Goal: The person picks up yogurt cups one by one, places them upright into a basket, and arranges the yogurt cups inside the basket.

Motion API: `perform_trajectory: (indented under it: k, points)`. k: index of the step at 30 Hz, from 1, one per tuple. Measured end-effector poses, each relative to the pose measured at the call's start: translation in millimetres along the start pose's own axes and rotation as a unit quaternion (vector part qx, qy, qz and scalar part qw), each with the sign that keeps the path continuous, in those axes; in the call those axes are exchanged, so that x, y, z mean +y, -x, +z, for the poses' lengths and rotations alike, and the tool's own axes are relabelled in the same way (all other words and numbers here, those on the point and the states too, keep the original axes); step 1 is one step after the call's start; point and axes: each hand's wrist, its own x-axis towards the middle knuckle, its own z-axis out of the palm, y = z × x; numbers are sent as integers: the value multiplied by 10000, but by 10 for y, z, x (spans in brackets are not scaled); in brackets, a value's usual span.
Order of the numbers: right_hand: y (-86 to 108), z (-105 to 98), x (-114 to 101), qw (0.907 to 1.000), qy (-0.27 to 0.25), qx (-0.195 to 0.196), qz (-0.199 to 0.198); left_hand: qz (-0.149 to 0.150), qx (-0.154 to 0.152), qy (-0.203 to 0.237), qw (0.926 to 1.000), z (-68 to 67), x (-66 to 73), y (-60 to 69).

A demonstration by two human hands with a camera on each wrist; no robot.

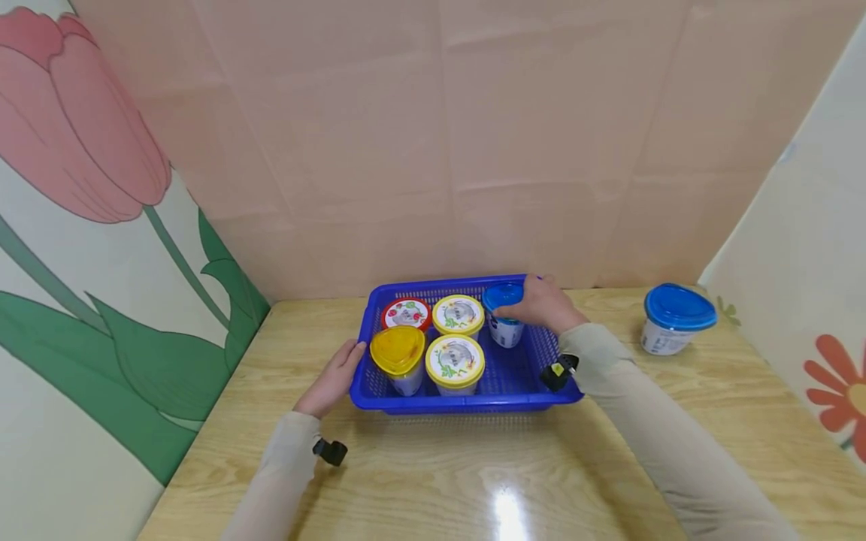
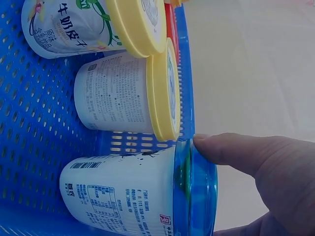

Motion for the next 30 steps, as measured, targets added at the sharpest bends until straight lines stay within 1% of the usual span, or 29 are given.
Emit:
perform_trajectory:
  k: [10, 19, 23, 30]
  points:
    - [-2, -24, -4, 10000, -28, -46, 52, 22, -3, -9, 10000, -4, 25, 7]
    - [28, -39, 19, 9996, -287, -86, 0, -35, -48, -15, 10000, -3, 6, -2]
    - [51, -79, 37, 9992, -374, -96, -78, -46, -39, -41, 10000, -2, 10, 2]
    - [115, -194, 134, 9989, -396, -80, -254, -35, -2, -31, 10000, 1, 11, 4]
